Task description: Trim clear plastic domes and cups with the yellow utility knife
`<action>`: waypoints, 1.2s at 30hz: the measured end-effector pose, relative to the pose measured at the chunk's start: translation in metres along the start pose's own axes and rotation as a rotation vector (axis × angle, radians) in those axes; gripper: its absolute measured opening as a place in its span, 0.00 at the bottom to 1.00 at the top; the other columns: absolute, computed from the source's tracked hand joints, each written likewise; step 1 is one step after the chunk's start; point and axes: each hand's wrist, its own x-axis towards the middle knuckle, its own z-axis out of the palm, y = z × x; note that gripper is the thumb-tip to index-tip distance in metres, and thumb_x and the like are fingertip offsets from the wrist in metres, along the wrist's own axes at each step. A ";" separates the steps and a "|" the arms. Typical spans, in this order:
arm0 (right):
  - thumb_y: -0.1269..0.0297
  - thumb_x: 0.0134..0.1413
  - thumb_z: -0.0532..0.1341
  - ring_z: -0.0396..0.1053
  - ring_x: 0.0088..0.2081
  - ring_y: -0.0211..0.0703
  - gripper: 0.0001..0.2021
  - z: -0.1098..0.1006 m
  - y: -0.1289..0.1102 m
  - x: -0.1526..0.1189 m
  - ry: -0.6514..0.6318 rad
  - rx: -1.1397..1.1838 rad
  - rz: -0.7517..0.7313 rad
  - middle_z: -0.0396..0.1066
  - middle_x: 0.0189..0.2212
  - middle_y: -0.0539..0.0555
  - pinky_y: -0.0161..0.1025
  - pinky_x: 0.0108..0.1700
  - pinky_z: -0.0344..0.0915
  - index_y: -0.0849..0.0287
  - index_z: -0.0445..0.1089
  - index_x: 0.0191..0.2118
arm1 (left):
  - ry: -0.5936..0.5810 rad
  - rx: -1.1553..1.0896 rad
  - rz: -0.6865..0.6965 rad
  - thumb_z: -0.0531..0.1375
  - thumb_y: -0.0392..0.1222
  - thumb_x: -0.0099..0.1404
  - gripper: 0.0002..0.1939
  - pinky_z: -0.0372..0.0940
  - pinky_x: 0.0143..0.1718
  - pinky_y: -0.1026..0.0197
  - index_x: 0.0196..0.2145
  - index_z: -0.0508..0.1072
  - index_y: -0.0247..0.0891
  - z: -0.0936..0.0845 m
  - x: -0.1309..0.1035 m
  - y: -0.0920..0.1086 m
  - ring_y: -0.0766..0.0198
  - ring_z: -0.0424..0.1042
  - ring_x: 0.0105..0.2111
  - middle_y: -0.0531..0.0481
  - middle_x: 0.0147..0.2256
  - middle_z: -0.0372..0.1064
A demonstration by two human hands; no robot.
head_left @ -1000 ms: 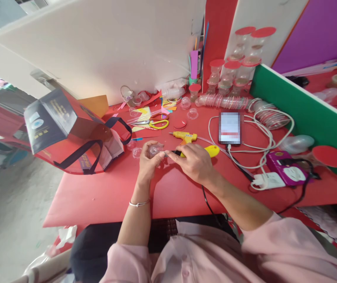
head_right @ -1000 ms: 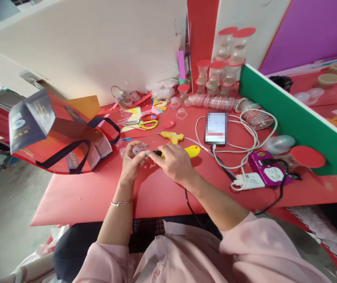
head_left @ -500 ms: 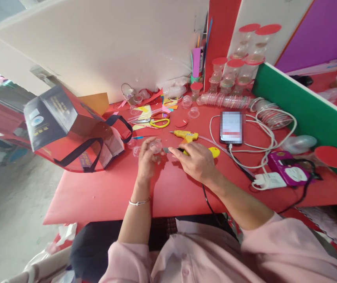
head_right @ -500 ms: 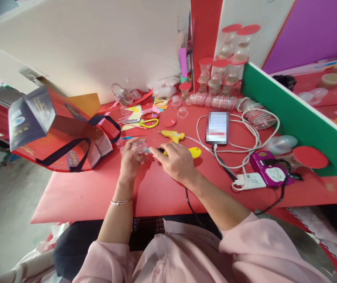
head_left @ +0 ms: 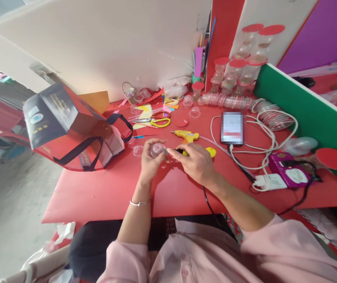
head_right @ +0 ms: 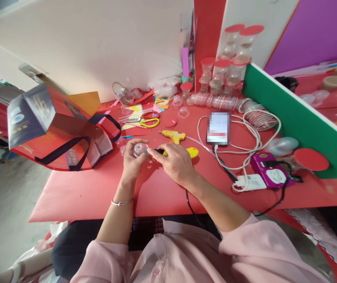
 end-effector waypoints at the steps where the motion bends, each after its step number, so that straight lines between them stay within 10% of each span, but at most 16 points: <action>1: 0.71 0.66 0.59 0.69 0.40 0.41 0.19 0.000 0.000 0.000 -0.006 0.005 0.000 0.76 0.40 0.52 0.39 0.43 0.62 0.46 0.75 0.57 | 0.016 0.021 -0.005 0.72 0.42 0.57 0.23 0.74 0.29 0.65 0.47 0.70 0.41 0.001 0.000 0.001 0.67 0.75 0.33 0.45 0.49 0.72; 14: 0.70 0.66 0.59 0.69 0.40 0.42 0.19 -0.001 -0.002 -0.002 -0.035 0.041 0.055 0.75 0.40 0.54 0.40 0.44 0.64 0.46 0.74 0.58 | -0.120 -0.075 -0.043 0.77 0.49 0.48 0.41 0.76 0.41 0.56 0.56 0.66 0.45 0.002 -0.006 0.012 0.58 0.79 0.42 0.45 0.46 0.76; 36: 0.69 0.67 0.59 0.68 0.41 0.43 0.20 0.000 -0.007 -0.004 -0.045 0.052 0.084 0.74 0.39 0.54 0.41 0.45 0.65 0.44 0.73 0.60 | 0.009 0.099 0.178 0.74 0.49 0.56 0.31 0.72 0.48 0.58 0.54 0.69 0.45 0.008 -0.006 0.008 0.59 0.75 0.45 0.46 0.47 0.68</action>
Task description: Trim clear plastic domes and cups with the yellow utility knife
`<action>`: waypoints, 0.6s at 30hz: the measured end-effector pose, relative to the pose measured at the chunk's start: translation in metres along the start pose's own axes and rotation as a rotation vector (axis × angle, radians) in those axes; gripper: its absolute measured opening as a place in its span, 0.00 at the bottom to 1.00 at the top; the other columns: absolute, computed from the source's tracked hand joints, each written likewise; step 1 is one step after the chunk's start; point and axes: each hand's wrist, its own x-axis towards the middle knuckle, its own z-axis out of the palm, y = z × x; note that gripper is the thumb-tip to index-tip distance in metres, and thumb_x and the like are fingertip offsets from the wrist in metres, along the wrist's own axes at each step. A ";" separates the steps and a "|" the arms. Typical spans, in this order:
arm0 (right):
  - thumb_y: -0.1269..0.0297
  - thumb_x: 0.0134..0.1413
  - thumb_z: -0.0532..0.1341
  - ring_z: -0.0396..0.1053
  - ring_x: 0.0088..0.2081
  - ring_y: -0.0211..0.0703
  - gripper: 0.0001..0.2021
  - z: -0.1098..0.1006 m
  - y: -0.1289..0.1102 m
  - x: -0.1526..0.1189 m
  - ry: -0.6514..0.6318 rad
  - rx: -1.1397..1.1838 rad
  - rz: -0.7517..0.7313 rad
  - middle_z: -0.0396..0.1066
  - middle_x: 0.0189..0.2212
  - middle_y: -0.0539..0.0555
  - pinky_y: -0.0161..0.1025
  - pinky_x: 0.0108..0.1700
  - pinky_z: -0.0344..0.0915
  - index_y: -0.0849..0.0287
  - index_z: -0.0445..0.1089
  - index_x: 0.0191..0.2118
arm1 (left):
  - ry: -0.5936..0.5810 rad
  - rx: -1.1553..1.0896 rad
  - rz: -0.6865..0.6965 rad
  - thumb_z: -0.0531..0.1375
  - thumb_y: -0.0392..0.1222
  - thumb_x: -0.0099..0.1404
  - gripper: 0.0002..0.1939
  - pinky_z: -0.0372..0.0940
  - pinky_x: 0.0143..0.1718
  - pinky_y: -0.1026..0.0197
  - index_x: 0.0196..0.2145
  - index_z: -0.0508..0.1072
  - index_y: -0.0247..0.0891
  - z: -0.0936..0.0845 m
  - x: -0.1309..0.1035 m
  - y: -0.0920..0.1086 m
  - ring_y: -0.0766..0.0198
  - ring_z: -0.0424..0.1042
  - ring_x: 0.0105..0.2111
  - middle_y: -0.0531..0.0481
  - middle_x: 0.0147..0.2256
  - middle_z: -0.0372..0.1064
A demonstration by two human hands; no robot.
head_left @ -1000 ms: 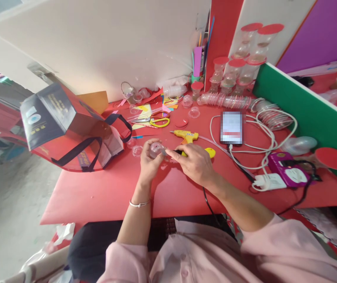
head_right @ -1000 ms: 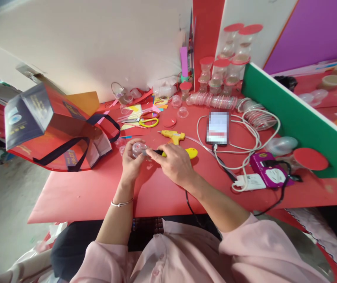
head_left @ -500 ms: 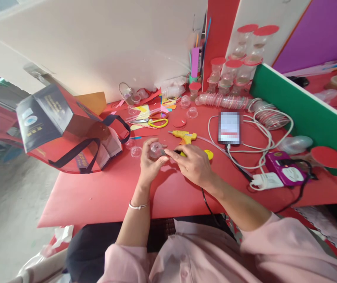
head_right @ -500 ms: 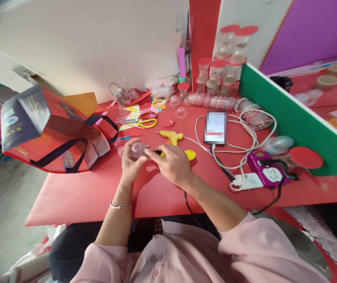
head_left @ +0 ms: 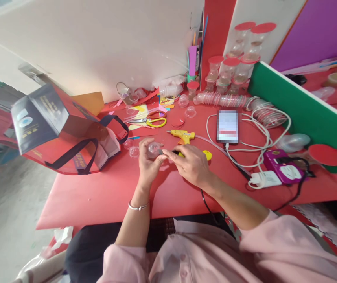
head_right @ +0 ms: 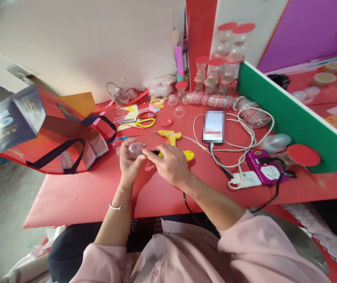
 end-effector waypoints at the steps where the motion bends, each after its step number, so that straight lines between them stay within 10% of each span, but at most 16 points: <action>1: 0.69 0.67 0.59 0.68 0.41 0.43 0.20 0.000 0.000 0.000 0.004 -0.002 -0.002 0.74 0.39 0.54 0.41 0.45 0.65 0.44 0.73 0.60 | 0.011 0.009 0.004 0.74 0.49 0.55 0.31 0.72 0.48 0.58 0.53 0.69 0.44 0.000 0.000 -0.001 0.60 0.75 0.45 0.46 0.47 0.67; 18: 0.69 0.67 0.59 0.69 0.40 0.41 0.18 0.001 0.000 0.001 0.034 0.032 -0.015 0.74 0.38 0.54 0.39 0.44 0.66 0.46 0.75 0.58 | 0.042 -0.012 -0.025 0.74 0.50 0.55 0.32 0.70 0.45 0.60 0.53 0.68 0.45 0.003 -0.002 0.003 0.61 0.74 0.43 0.47 0.44 0.70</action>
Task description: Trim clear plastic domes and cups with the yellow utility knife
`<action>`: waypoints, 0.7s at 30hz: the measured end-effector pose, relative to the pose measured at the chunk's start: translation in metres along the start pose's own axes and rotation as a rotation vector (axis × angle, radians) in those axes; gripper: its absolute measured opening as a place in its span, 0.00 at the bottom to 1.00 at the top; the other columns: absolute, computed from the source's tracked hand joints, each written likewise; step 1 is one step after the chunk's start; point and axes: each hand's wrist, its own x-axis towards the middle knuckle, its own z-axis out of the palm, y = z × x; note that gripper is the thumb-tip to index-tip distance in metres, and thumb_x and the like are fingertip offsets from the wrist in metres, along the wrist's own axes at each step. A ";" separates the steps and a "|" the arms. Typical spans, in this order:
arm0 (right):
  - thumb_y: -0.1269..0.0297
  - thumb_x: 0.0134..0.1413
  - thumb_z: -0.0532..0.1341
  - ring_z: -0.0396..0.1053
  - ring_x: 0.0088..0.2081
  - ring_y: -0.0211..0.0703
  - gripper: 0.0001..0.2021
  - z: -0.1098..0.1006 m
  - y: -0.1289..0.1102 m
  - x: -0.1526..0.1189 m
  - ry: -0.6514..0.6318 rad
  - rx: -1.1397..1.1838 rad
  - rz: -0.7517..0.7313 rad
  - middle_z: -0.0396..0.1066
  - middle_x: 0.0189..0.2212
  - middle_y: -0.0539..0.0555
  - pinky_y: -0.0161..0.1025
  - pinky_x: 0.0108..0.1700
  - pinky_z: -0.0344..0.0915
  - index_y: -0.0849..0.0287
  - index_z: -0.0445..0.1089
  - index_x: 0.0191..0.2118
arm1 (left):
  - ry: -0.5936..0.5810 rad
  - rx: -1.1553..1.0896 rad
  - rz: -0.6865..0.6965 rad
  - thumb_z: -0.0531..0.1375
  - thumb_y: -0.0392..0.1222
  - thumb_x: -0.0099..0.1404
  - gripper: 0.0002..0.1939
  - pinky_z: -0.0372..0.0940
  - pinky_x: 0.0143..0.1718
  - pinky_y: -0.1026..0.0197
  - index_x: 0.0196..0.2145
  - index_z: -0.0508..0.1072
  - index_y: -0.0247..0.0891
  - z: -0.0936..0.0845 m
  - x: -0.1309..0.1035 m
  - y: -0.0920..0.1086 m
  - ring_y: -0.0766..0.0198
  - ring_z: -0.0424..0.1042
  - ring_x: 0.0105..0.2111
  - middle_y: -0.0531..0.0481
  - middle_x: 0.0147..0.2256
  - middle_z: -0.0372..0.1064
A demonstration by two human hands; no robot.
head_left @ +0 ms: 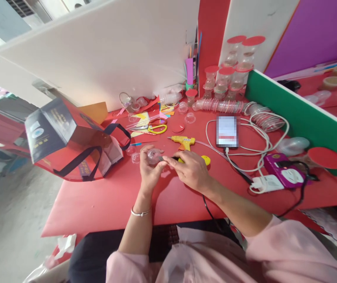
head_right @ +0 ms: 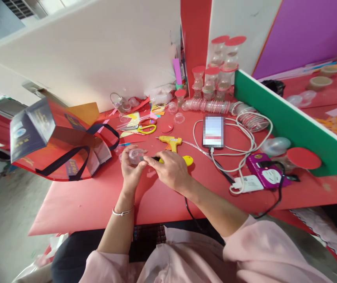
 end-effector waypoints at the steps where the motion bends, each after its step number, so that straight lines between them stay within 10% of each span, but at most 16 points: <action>1: 0.69 0.67 0.59 0.69 0.40 0.41 0.18 0.000 0.000 0.000 0.011 0.001 -0.006 0.74 0.38 0.54 0.39 0.44 0.66 0.46 0.75 0.58 | -0.001 0.005 0.003 0.74 0.50 0.56 0.31 0.70 0.46 0.59 0.53 0.68 0.45 0.000 0.000 0.000 0.61 0.74 0.43 0.47 0.45 0.70; 21: 0.69 0.65 0.62 0.68 0.40 0.41 0.18 -0.005 -0.002 0.001 0.065 -0.080 -0.059 0.75 0.39 0.53 0.40 0.43 0.63 0.44 0.75 0.57 | -0.090 -0.143 -0.063 0.74 0.48 0.56 0.30 0.72 0.41 0.61 0.53 0.68 0.42 0.001 -0.001 0.000 0.63 0.76 0.38 0.47 0.40 0.74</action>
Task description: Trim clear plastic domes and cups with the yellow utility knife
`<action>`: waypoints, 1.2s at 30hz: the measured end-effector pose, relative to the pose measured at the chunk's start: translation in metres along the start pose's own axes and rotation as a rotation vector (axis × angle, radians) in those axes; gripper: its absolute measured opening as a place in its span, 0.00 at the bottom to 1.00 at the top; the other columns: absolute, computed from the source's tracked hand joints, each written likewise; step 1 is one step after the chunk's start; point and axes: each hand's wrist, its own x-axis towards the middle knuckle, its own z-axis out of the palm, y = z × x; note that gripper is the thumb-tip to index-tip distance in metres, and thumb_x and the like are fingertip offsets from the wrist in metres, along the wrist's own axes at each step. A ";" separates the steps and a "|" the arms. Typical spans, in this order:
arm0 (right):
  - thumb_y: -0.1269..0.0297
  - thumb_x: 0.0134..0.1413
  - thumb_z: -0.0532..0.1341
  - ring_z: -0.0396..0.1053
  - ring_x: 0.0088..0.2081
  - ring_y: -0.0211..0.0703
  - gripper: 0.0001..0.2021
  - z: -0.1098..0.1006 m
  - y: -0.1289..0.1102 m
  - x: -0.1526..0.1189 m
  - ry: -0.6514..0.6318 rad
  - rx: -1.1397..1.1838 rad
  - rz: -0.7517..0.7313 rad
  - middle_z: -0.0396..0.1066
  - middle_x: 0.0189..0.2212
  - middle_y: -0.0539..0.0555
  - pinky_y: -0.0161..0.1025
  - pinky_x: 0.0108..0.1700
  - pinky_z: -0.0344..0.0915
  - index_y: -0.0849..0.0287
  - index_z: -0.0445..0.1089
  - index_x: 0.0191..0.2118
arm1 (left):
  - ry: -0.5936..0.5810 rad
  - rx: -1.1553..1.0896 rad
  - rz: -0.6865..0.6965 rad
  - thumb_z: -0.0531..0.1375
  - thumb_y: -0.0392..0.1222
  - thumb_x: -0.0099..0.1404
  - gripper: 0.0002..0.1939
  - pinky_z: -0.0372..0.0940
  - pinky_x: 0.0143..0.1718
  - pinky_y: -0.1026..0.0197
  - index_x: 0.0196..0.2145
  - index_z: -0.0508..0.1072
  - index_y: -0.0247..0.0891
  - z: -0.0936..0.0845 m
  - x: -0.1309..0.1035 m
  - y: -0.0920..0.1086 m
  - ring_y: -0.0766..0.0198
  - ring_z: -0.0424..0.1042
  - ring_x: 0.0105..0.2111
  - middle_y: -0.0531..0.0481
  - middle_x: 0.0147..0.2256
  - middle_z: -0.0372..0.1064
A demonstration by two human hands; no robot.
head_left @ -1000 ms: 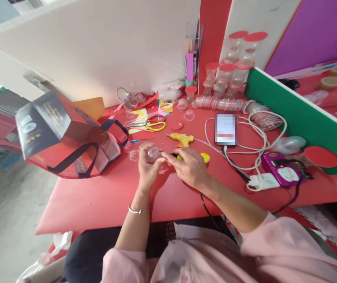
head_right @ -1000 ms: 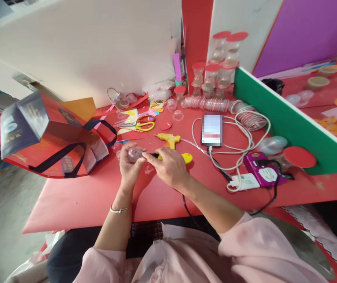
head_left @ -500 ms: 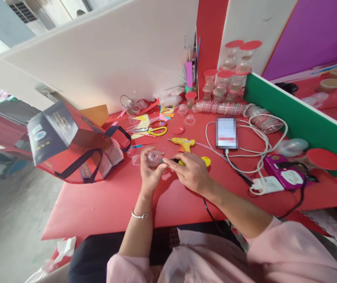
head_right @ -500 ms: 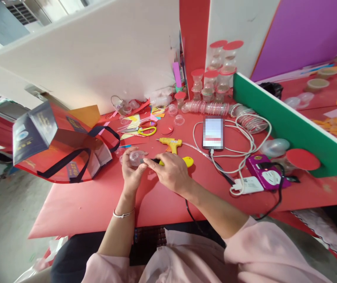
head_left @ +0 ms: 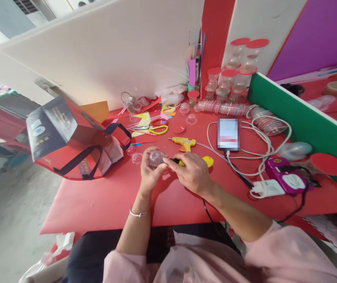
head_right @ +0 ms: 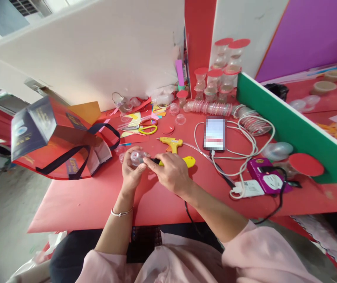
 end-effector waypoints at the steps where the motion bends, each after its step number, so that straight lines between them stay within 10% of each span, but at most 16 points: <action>1: 0.69 0.65 0.62 0.68 0.40 0.41 0.18 0.000 0.000 0.000 0.001 -0.001 0.003 0.75 0.38 0.53 0.40 0.43 0.63 0.45 0.75 0.57 | 0.000 0.003 -0.003 0.74 0.49 0.56 0.30 0.72 0.41 0.61 0.52 0.68 0.42 0.000 0.000 0.000 0.63 0.76 0.38 0.47 0.40 0.74; 36: 0.70 0.66 0.60 0.69 0.40 0.43 0.18 0.004 -0.005 0.000 -0.040 0.062 0.090 0.75 0.37 0.54 0.41 0.43 0.65 0.49 0.75 0.58 | 0.003 0.097 0.035 0.69 0.49 0.63 0.28 0.71 0.46 0.57 0.57 0.66 0.44 0.000 -0.002 -0.006 0.60 0.75 0.43 0.44 0.46 0.72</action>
